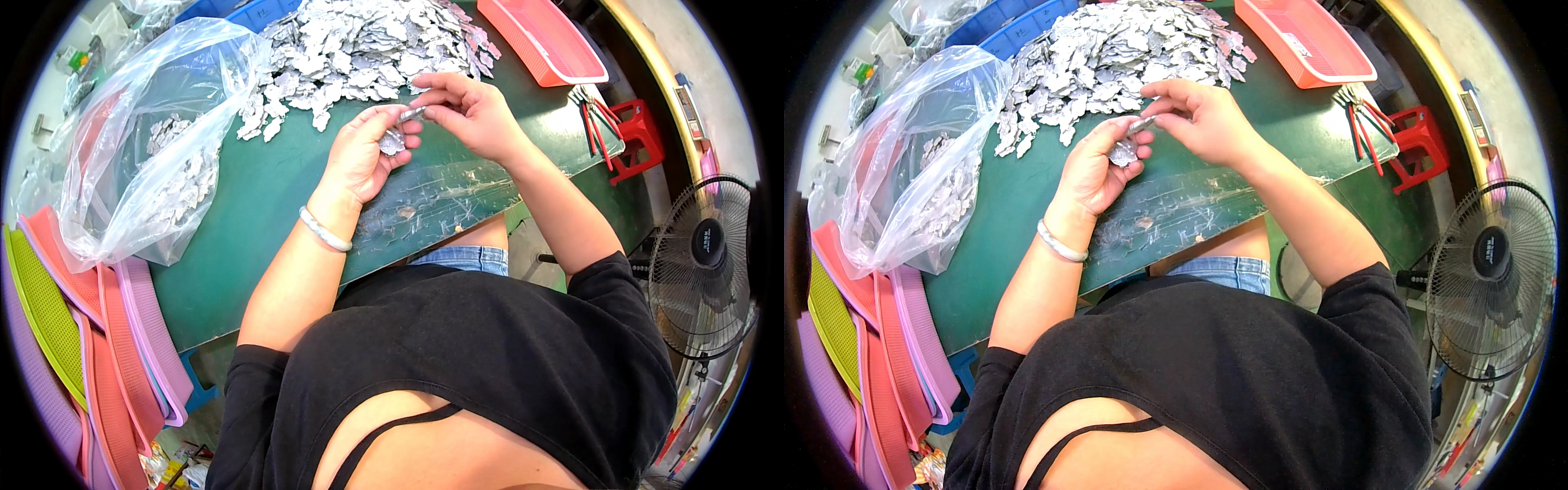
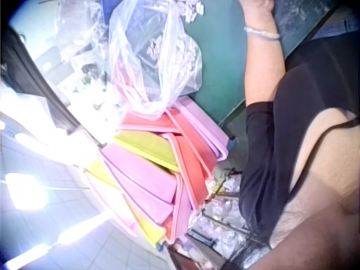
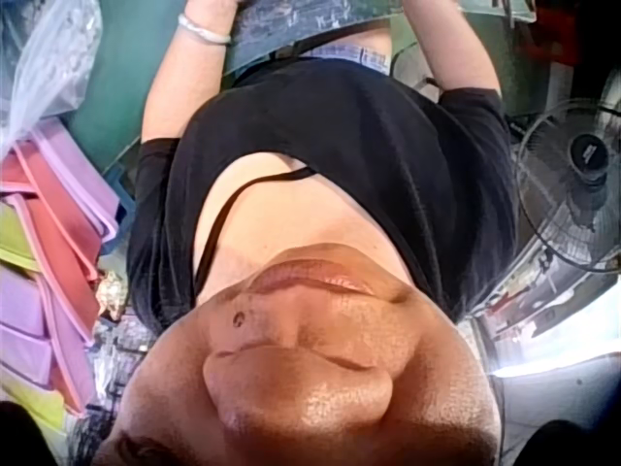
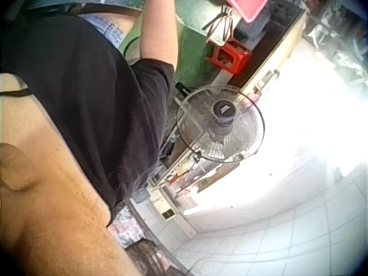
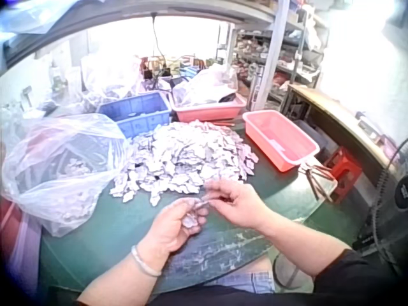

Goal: The person sorts small, crumpled silver foil pieces on a green table. They pick up individual pieces from a large pile, inspect them, and place them into a clear plastic bag. The person continues this repetitive sorting process throughout the clip.

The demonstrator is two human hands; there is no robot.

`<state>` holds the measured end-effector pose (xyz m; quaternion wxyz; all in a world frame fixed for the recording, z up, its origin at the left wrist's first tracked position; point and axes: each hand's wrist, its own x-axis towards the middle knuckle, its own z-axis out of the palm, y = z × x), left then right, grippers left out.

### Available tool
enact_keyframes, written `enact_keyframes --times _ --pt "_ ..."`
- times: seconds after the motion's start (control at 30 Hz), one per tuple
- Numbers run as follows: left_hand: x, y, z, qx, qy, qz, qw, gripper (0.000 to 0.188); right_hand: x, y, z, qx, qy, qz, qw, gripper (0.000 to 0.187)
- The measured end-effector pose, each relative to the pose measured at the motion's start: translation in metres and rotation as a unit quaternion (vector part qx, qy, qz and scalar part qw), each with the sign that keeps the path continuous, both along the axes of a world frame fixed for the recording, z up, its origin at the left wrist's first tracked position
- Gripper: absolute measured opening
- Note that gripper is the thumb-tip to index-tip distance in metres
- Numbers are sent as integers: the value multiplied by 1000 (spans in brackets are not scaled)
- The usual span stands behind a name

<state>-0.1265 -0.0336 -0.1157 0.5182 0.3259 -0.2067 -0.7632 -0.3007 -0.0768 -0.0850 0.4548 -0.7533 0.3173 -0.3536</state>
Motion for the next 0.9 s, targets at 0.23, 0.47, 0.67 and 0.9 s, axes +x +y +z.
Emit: enact_keyframes --times 0.23,0.47,0.67,0.9 --pt "-5 2 4 -5 -41 35 999 27 -7 -17 -15 -105 34 -46 993 37" --pt "0 0 -1 16 19 19 999 27 -22 -42 -34 -322 256 -136 901 47" --pt "0 1 -3 20 12 25 999 17 -21 -40 -26 -276 234 -118 925 50" --pt "2 -1 -4 30 38 14 999 14 -18 -29 -25 -305 282 -141 899 44"
